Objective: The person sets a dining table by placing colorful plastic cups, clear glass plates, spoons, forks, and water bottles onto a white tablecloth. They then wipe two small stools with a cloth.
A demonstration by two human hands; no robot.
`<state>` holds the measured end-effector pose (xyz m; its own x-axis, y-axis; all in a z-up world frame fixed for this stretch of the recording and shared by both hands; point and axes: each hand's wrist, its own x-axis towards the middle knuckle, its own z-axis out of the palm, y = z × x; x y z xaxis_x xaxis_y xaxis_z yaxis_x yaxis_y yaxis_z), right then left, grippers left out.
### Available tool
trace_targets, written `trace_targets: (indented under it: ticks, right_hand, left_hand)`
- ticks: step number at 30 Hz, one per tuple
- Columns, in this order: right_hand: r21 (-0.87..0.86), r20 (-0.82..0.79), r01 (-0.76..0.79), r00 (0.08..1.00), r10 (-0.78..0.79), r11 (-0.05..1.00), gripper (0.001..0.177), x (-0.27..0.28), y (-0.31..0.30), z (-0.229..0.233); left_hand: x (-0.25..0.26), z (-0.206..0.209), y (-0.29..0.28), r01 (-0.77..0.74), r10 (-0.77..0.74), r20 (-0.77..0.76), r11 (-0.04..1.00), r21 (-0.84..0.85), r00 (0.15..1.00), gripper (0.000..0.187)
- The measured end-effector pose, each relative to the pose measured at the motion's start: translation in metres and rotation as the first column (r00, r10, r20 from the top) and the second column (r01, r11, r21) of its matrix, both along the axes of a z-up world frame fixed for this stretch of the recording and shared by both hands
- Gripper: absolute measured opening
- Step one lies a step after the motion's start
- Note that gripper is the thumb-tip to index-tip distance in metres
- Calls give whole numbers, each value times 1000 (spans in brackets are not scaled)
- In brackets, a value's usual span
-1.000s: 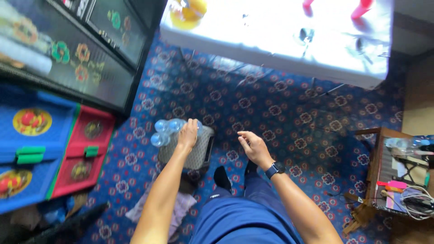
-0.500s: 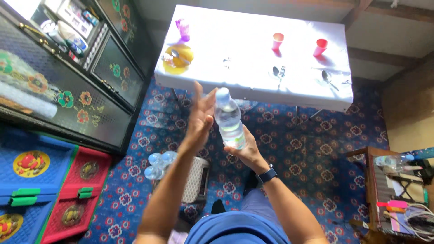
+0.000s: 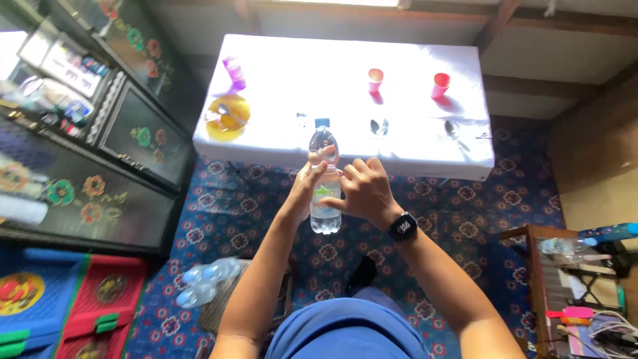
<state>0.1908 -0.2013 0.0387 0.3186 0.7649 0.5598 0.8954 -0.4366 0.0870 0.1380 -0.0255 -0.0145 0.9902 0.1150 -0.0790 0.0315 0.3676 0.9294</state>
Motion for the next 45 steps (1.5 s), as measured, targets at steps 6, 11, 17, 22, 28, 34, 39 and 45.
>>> trace_targets:
  ticks: [6, 11, 17, 22, 28, 34, 39, 45]
  right_hand:
    - [78, 131, -51, 991, 41, 996, 71, 81, -34, 21]
    - [115, 84, 11, 996, -20, 993, 78, 129, -62, 29]
    - [277, -31, 114, 994, -109, 954, 78, 170, -84, 19]
    - [386, -653, 399, 755, -59, 832, 78, 197, -88, -19]
    - [608, -553, 615, -125, 824, 502, 86, 213, -97, -41]
    - [440, -542, 781, -162, 824, 443, 79, 238, -126, -95]
    - [381, -445, 808, -265, 855, 449, 75, 248, -142, -154]
    - [433, -330, 812, -262, 907, 392, 75, 251, -135, -173]
  left_hand:
    - [72, 42, -37, 68, -68, -11, 996, 49, 998, 78]
    - [126, 39, -67, 89, -89, 15, 996, 13, 996, 81]
    - [190, 19, -88, 127, -128, -24, 991, -40, 991, 108]
    - [232, 11, -101, 295, -290, 54, 939, -175, 956, 107]
    - [304, -74, -141, 87, -85, -55, 995, 41, 995, 76]
    - [344, -109, -127, 189, -333, 106, 740, 646, 937, 60]
    - [359, -115, -121, 619, -613, -127, 786, 6, 780, 83]
    - [380, -110, -144, 672, -677, -38, 734, -96, 735, 76]
